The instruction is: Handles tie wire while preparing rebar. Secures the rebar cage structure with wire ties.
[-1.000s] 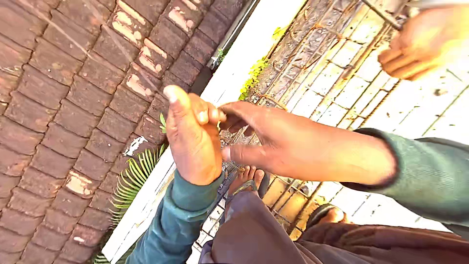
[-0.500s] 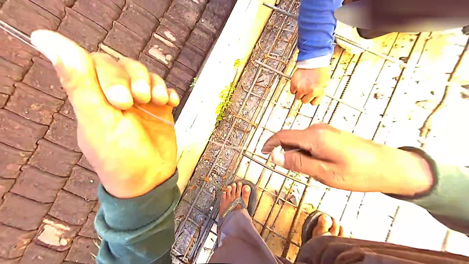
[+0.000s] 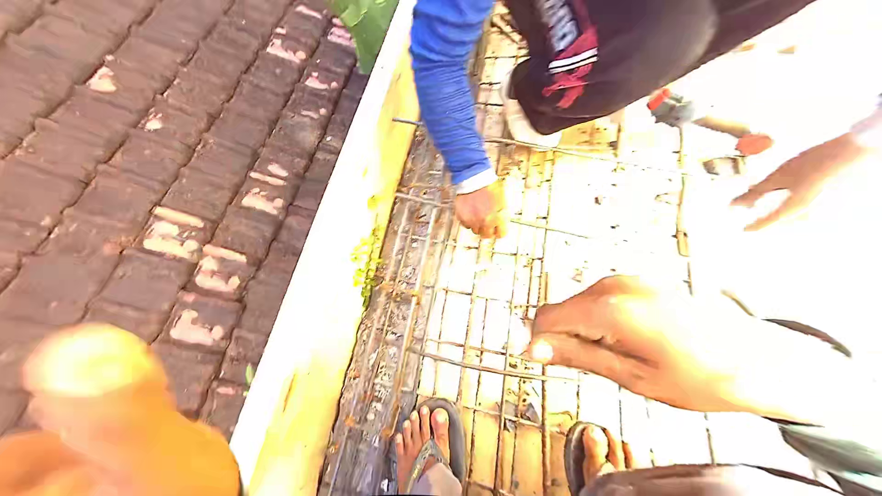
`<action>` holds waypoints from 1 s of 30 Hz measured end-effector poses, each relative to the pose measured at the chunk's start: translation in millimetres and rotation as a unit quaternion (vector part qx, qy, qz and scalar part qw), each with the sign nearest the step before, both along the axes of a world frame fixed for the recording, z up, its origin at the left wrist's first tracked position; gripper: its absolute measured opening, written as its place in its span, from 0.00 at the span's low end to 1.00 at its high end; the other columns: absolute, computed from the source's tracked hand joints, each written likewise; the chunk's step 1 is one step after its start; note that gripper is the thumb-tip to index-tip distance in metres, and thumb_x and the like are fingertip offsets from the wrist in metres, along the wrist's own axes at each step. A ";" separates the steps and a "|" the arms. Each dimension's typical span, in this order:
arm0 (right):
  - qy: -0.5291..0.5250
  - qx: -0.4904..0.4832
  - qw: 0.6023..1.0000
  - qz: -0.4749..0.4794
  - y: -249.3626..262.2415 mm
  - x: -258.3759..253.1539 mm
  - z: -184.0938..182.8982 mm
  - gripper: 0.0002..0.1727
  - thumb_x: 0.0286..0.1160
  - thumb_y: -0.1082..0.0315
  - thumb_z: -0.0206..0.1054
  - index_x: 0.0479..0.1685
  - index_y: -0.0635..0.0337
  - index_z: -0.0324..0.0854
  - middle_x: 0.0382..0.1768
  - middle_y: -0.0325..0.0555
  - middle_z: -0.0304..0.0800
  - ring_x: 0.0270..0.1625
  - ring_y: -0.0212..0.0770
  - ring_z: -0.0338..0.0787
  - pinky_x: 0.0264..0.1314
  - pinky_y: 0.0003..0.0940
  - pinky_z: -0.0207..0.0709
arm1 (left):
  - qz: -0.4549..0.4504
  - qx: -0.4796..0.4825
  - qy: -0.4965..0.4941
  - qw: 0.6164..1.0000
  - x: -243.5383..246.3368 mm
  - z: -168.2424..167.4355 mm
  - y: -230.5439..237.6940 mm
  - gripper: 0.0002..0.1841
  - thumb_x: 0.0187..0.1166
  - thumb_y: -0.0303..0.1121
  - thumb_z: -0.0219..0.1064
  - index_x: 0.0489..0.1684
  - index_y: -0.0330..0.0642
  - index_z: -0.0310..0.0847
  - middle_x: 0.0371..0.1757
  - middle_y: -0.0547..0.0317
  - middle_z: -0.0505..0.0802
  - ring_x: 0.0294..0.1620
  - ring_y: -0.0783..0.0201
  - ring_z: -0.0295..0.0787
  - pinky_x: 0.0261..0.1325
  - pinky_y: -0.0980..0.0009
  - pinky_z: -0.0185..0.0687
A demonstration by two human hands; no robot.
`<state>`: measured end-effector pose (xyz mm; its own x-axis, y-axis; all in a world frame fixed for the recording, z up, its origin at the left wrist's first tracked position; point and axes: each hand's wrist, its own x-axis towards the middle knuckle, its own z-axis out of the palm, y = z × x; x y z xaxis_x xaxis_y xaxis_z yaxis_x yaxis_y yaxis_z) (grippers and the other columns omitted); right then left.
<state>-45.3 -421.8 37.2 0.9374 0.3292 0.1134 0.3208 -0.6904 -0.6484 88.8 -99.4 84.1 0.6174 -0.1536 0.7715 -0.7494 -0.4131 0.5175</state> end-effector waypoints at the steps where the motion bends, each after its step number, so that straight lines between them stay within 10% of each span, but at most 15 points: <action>1: 0.002 0.004 1.000 0.008 2.4 -3.9 3.3 0.27 0.91 0.45 0.50 0.24 0.46 0.82 0.13 0.24 0.71 0.16 0.21 0.72 0.15 0.24 0.62 | -0.062 0.114 -0.012 0.991 -10.5 6.8 -11.5 0.13 0.84 0.39 0.68 0.61 0.48 0.83 0.57 0.75 0.90 0.65 0.81 0.83 0.72 0.77 0.75; 4: -0.006 0.058 0.998 0.004 6.5 -11.4 18.0 0.27 0.92 0.48 0.51 0.26 0.51 0.83 0.14 0.27 0.71 0.17 0.21 0.72 0.17 0.21 0.60 | -0.177 0.422 0.008 0.889 -34.5 7.4 -53.9 0.34 0.83 0.67 0.55 0.76 0.52 0.80 0.72 0.48 0.87 0.78 0.46 0.78 0.82 0.36 0.58; 7: -0.056 0.140 0.982 -0.114 -5.0 -29.6 22.0 0.20 0.89 0.54 0.59 0.30 0.54 0.86 0.19 0.25 0.77 0.24 0.14 0.76 0.24 0.10 0.67 | -0.259 0.469 0.124 0.835 -38.8 -5.7 -75.4 0.23 0.90 0.52 0.55 0.55 0.44 0.90 0.44 0.51 0.97 0.43 0.53 0.95 0.44 0.49 0.87; 10: 0.046 0.213 0.926 -0.309 -17.1 -61.4 14.5 0.06 0.77 0.64 0.71 0.37 0.56 0.88 0.27 0.26 0.84 0.33 0.13 0.81 0.39 0.09 0.75 | -0.355 0.370 0.287 0.809 -33.0 4.8 -80.2 0.21 0.92 0.41 0.54 0.38 0.35 0.89 0.27 0.58 0.89 0.27 0.74 0.82 0.30 0.75 0.77; 14: -0.113 0.141 0.952 -0.246 -40.4 -73.0 -48.3 0.14 0.92 0.59 0.57 0.51 0.49 0.89 0.40 0.23 0.92 0.41 0.10 0.83 0.44 0.07 0.74 | -0.364 0.191 0.455 0.790 -39.5 -6.7 -104.5 0.17 0.92 0.40 0.53 0.34 0.49 0.86 0.20 0.78 0.78 0.17 0.85 0.64 0.20 0.85 0.60; 17: 0.131 0.298 0.823 -0.466 19.4 -55.5 -2.6 0.15 0.90 0.66 0.57 0.37 0.54 0.89 0.19 0.30 0.75 0.20 0.22 0.69 0.29 0.16 0.67 | -0.315 -0.003 0.560 0.766 -55.4 -42.6 -140.2 0.19 0.91 0.39 0.50 0.27 0.52 0.81 0.12 0.77 0.66 0.08 0.80 0.54 0.11 0.83 0.51; 21: 0.085 0.464 0.825 -0.310 45.2 -50.8 -72.6 0.19 0.95 0.59 0.46 0.43 0.52 0.82 0.18 0.27 0.68 0.16 0.23 0.68 0.17 0.20 0.65 | -0.277 -0.169 0.580 0.747 -77.0 -88.7 -179.3 0.22 0.94 0.38 0.39 0.29 0.46 0.76 0.21 0.68 0.79 0.22 0.74 0.75 0.30 0.78 0.77; 26: 0.117 0.406 0.832 -0.361 63.0 -34.7 -97.8 0.18 0.91 0.60 0.51 0.38 0.52 0.86 0.33 0.36 0.89 0.36 0.32 0.90 0.42 0.29 0.87 | -0.219 -0.166 0.638 0.720 -81.1 -107.3 -187.0 0.27 0.96 0.46 0.35 0.46 0.42 0.81 0.49 0.54 0.95 0.44 0.63 0.92 0.42 0.69 0.86; 30: 0.106 0.384 0.826 -0.399 68.4 -27.8 -106.2 0.17 0.89 0.61 0.53 0.36 0.49 0.87 0.38 0.34 0.86 0.41 0.30 0.87 0.46 0.29 0.84 | -0.228 -0.202 0.661 0.686 -73.2 -119.1 -181.5 0.29 0.95 0.54 0.34 0.42 0.45 0.77 0.37 0.55 0.92 0.31 0.66 0.90 0.32 0.72 0.85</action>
<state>-73.1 -353.3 -69.0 0.8466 -0.4957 -0.1936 -0.2152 0.0138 -0.9765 15.6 -280.9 -35.1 0.7768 -0.5021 -0.3801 0.4818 0.0852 0.8721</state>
